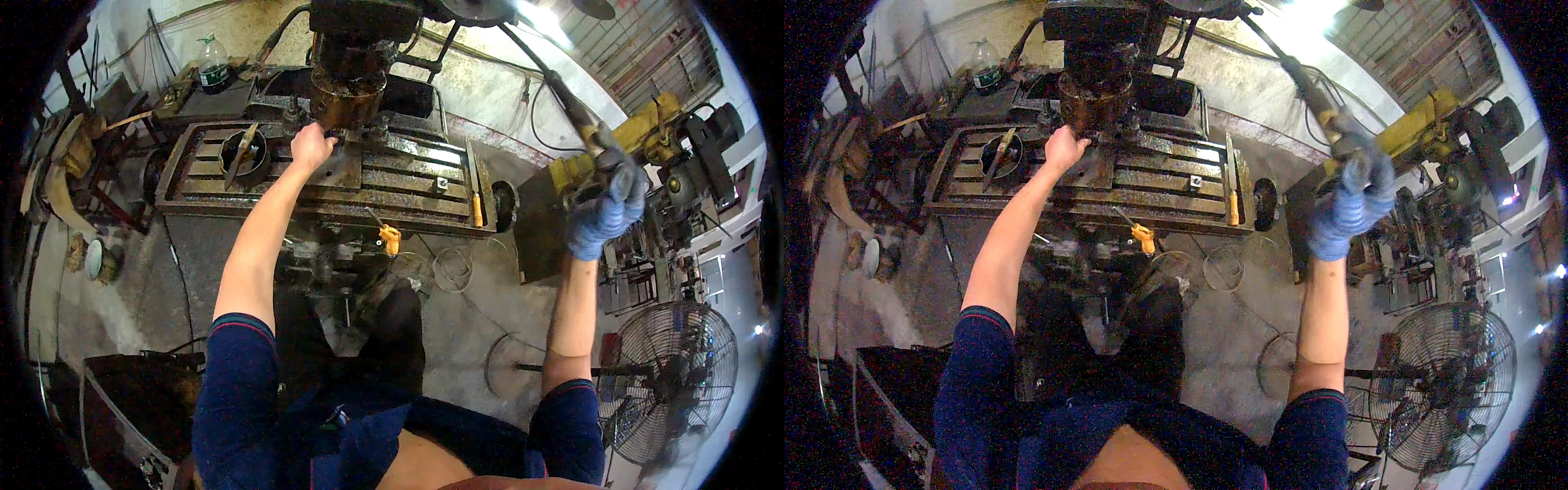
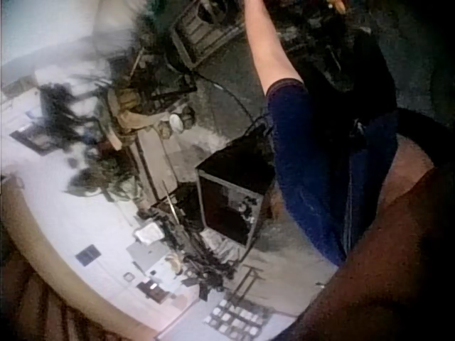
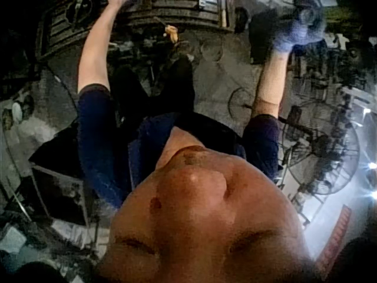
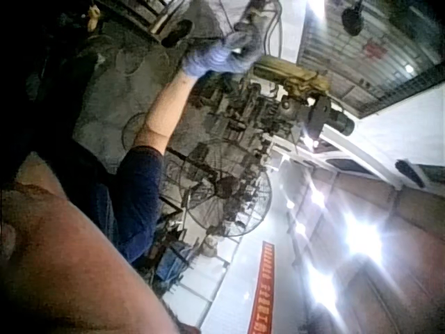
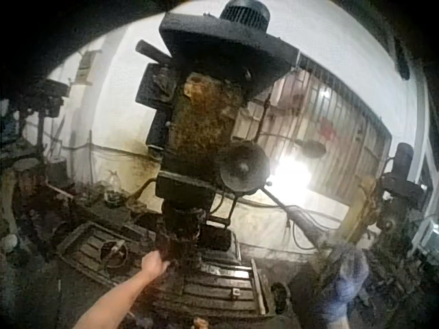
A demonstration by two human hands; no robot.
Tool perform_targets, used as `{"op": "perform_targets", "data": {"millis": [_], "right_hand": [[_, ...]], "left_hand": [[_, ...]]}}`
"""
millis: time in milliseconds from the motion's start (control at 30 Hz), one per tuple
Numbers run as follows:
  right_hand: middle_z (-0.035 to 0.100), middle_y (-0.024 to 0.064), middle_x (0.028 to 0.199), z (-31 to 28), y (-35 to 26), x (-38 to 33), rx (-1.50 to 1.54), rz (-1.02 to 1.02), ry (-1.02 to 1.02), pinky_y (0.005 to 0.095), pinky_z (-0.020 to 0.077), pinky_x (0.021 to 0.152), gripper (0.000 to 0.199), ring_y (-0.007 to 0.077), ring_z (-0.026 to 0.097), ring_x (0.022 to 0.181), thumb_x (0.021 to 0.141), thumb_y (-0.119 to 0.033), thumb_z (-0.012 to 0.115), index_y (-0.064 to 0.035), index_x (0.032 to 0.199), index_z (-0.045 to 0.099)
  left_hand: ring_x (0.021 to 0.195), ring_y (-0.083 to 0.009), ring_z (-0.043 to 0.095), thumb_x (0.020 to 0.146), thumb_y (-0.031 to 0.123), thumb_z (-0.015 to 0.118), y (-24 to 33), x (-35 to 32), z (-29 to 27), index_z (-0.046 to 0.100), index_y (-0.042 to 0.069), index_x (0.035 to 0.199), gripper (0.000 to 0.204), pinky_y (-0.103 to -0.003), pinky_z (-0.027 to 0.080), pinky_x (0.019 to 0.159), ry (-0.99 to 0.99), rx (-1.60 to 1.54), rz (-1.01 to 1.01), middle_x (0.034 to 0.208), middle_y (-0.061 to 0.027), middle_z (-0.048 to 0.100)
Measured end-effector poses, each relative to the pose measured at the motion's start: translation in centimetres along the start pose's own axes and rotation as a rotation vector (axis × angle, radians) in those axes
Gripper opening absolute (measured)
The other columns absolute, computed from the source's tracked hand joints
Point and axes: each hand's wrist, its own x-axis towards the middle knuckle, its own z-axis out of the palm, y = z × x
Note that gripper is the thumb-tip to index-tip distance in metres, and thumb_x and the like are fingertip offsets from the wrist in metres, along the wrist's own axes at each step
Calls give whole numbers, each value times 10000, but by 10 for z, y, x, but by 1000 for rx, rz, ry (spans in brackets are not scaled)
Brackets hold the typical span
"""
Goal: The person adjusts metal parts on a milling machine table and uses a screwdriver to tighten components. They rotate a long handle to move the machine table and reach into a box of small parts.
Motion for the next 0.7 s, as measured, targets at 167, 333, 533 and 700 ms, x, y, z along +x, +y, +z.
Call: {"op": "perform_targets", "data": {"millis": [167,333,533,700], "right_hand": [[628,151,883,8,-10,-2,-120,59,80,325,419,796,317,215,571,821,846,-276,520,31,820,594],[620,139,875,10,1,-8,134,-1,61,326,398,770,260,204,546,783,821,-244,570,15,825,594],[614,183,963,8,-15,-12,11,202,62,405,365,935,295,305,564,979,844,-268,490,14,863,575],[589,42,764,12,-14,-13,150,164,140,249,351,674,271,107,486,705,836,-259,532,2,839,605]], "left_hand": [[816,-346,605,684,312,702,2,0,0,623,12,827,342,-429,485,701,5,2,10,805,-182,627],[857,-339,602,692,313,695,6,-3,-11,625,36,925,368,-430,486,718,-98,-9,-13,897,-175,629],[806,-328,609,719,227,656,-23,-20,-46,604,74,1061,379,-409,482,705,-127,-145,108,831,-177,633],[600,-219,616,759,172,629,-46,-76,-122,599,38,1059,329,-315,472,580,-183,-338,115,658,-142,617]]}}
